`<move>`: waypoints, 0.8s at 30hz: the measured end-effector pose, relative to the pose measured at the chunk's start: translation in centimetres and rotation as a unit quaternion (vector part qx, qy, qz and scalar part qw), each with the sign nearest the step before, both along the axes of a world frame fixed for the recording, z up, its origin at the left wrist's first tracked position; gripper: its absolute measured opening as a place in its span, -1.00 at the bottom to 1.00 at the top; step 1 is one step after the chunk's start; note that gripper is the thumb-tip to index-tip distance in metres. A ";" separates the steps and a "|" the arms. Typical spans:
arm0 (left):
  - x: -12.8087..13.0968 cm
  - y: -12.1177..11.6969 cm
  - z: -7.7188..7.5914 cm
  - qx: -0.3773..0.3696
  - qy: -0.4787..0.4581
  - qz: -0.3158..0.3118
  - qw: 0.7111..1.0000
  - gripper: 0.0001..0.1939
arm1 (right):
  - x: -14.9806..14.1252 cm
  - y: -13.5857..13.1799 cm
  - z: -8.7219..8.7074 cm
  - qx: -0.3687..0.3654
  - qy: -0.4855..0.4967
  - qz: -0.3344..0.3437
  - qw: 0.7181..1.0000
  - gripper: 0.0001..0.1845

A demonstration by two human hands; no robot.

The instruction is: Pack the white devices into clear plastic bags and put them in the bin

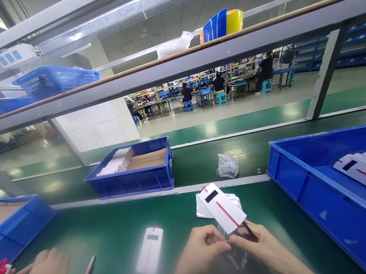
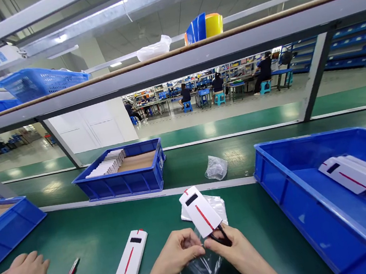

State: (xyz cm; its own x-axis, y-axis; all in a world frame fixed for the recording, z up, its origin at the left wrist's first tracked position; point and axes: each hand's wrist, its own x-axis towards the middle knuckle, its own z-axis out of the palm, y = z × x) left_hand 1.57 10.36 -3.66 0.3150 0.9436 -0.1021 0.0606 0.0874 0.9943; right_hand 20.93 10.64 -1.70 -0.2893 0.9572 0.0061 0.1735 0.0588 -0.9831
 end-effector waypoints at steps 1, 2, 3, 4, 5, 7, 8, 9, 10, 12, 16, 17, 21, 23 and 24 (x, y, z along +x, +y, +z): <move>0.0 0.0 0.0 -0.003 -0.007 0.000 1.000 -0.87 | 0.1 0.0 0.1 -0.001 -0.004 0.002 1.000 -0.61; 0.0 0.0 0.1 -0.005 -0.014 0.000 1.000 -0.86 | 0.2 0.1 0.1 -0.002 -0.007 0.004 1.000 -0.59; 0.0 0.0 0.2 -0.007 -0.019 0.001 1.000 -0.86 | 0.2 0.1 0.1 -0.003 -0.009 0.006 1.000 -0.57; 0.0 0.0 0.2 -0.007 -0.023 0.005 1.000 -0.85 | 0.3 0.1 0.2 -0.004 -0.011 0.009 1.000 -0.55; 0.0 0.0 0.3 -0.004 -0.025 0.010 1.000 -0.83 | 0.4 0.1 0.2 -0.003 -0.012 0.012 1.000 -0.53; 0.0 0.0 0.3 0.010 -0.025 0.024 0.999 -0.81 | 0.4 0.0 0.2 -0.003 -0.016 0.018 1.000 -0.50; 0.0 0.1 0.3 0.015 -0.024 0.031 0.999 -0.79 | 0.4 0.0 0.2 -0.004 -0.018 0.021 1.000 -0.49; 0.0 0.1 0.2 0.019 -0.024 0.037 0.999 -0.77 | 0.4 -0.1 0.3 -0.004 -0.020 0.025 0.999 -0.49; 0.0 0.2 0.0 0.021 -0.023 0.041 0.999 -0.76 | 0.4 -0.1 0.3 -0.005 -0.022 0.029 0.999 -0.50; 0.0 0.3 -0.3 0.019 -0.024 0.046 0.998 -0.74 | 0.4 -0.2 0.5 -0.002 -0.026 0.039 0.999 -0.52; -0.1 0.4 -0.6 0.011 -0.019 0.040 0.999 -0.74 | 0.6 -0.4 0.8 0.015 -0.032 0.067 0.997 -0.51; -0.1 0.4 -0.6 0.013 -0.015 0.041 0.999 -0.74 | 0.6 -0.5 0.8 0.021 -0.035 0.075 0.996 -0.48; -0.3 0.3 -0.2 0.030 -0.007 0.034 0.999 -0.74 | 0.8 -0.3 0.9 0.036 -0.057 0.077 0.995 -0.38; -0.4 0.2 0.0 0.036 -0.007 0.031 0.999 -0.75 | 1.2 -0.1 1.2 0.047 -0.065 0.051 0.996 -0.38; -0.5 0.2 0.1 0.037 -0.009 0.031 0.999 -0.75 | 1.6 0.0 1.4 0.052 -0.066 0.033 0.996 -0.38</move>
State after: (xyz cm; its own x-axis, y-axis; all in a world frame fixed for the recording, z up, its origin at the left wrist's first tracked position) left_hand 1.04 10.58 -3.57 0.2561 0.9663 -0.0258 0.0401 0.0160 0.9991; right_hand 22.53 10.65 -0.33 -0.3571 0.9320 0.0625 0.2923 0.1751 -0.9402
